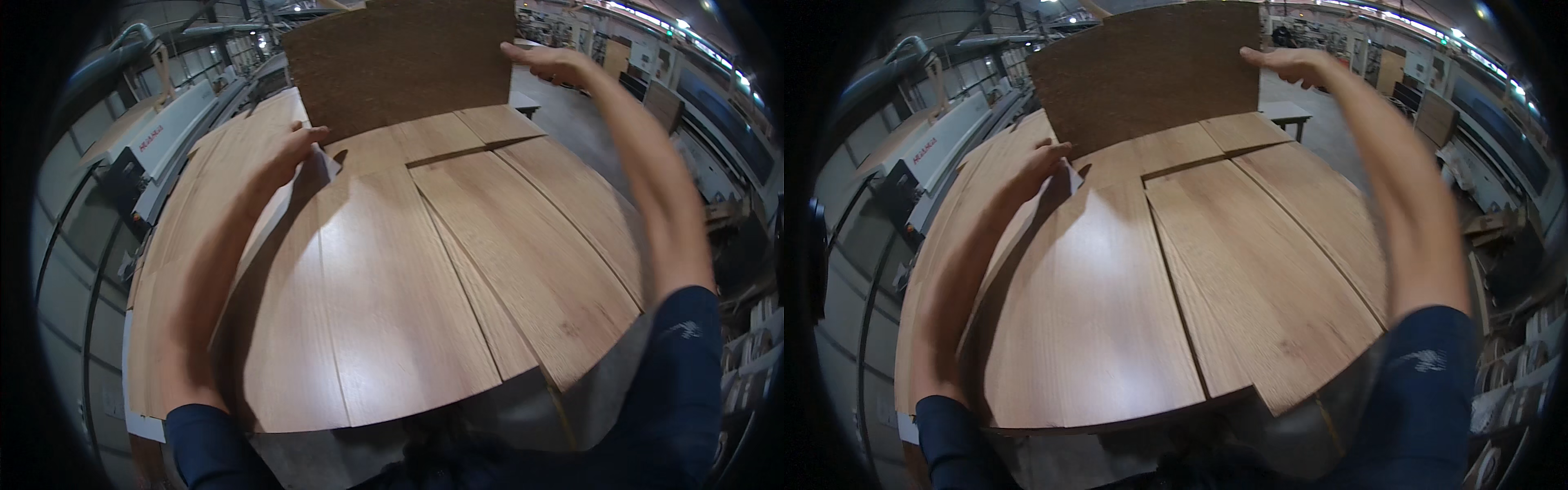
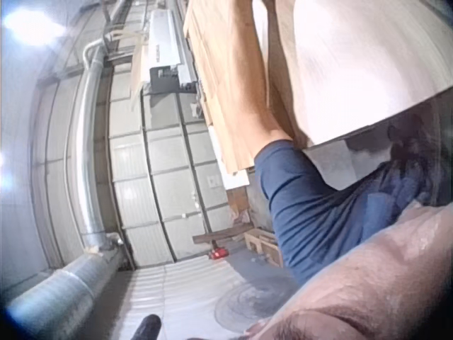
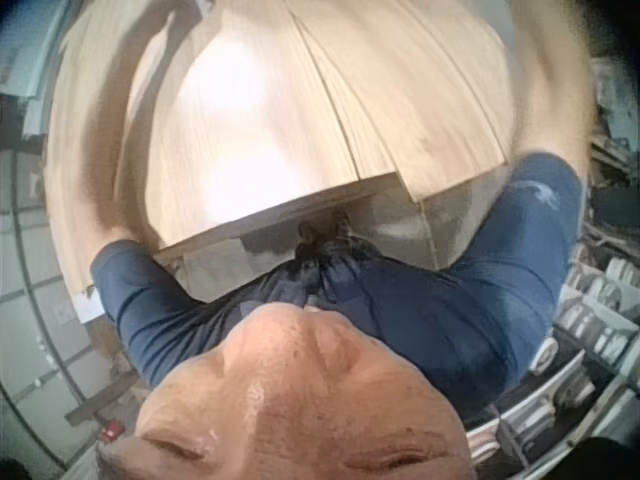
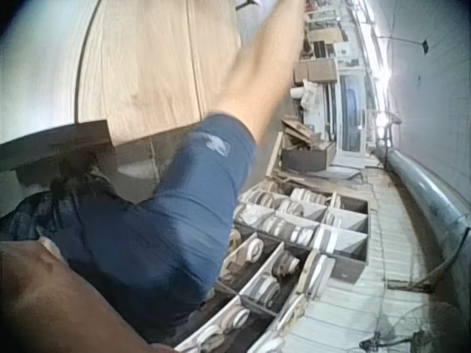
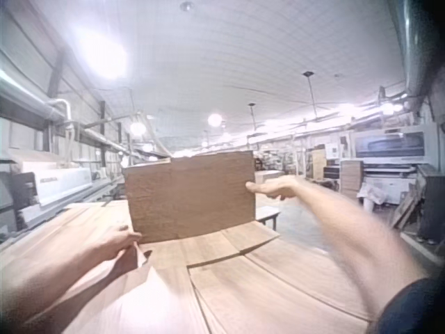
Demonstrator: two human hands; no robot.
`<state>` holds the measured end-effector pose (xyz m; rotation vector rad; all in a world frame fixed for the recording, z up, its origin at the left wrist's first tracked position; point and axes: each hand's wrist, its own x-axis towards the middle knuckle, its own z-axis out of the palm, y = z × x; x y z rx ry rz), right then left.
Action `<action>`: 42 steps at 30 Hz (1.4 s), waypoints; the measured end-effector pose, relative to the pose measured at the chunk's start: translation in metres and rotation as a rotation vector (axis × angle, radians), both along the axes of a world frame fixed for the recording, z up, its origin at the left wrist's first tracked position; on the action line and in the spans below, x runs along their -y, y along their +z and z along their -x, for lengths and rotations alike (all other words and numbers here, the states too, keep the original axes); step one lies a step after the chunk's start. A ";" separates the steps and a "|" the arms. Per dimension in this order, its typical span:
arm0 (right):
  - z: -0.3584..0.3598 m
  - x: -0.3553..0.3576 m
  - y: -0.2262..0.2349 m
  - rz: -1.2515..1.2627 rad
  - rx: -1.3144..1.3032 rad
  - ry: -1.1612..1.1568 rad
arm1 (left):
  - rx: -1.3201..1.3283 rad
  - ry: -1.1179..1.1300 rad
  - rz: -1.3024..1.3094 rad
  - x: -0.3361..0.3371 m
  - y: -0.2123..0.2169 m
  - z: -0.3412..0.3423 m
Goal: The person stacks wood panels by picking them up from a table and placing them onto a larger stack.
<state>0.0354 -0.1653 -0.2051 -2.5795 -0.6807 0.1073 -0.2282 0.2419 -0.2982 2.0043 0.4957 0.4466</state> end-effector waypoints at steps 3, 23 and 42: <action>0.092 0.099 0.007 0.172 0.229 0.104 | 0.016 -0.010 -0.243 0.068 0.016 0.031; 0.277 0.198 -0.127 -0.688 -0.022 0.239 | 0.275 -0.872 -1.113 0.315 -0.004 0.182; 0.240 0.263 -0.192 -1.220 0.119 -0.026 | 0.374 -0.894 -1.085 0.301 -0.002 0.253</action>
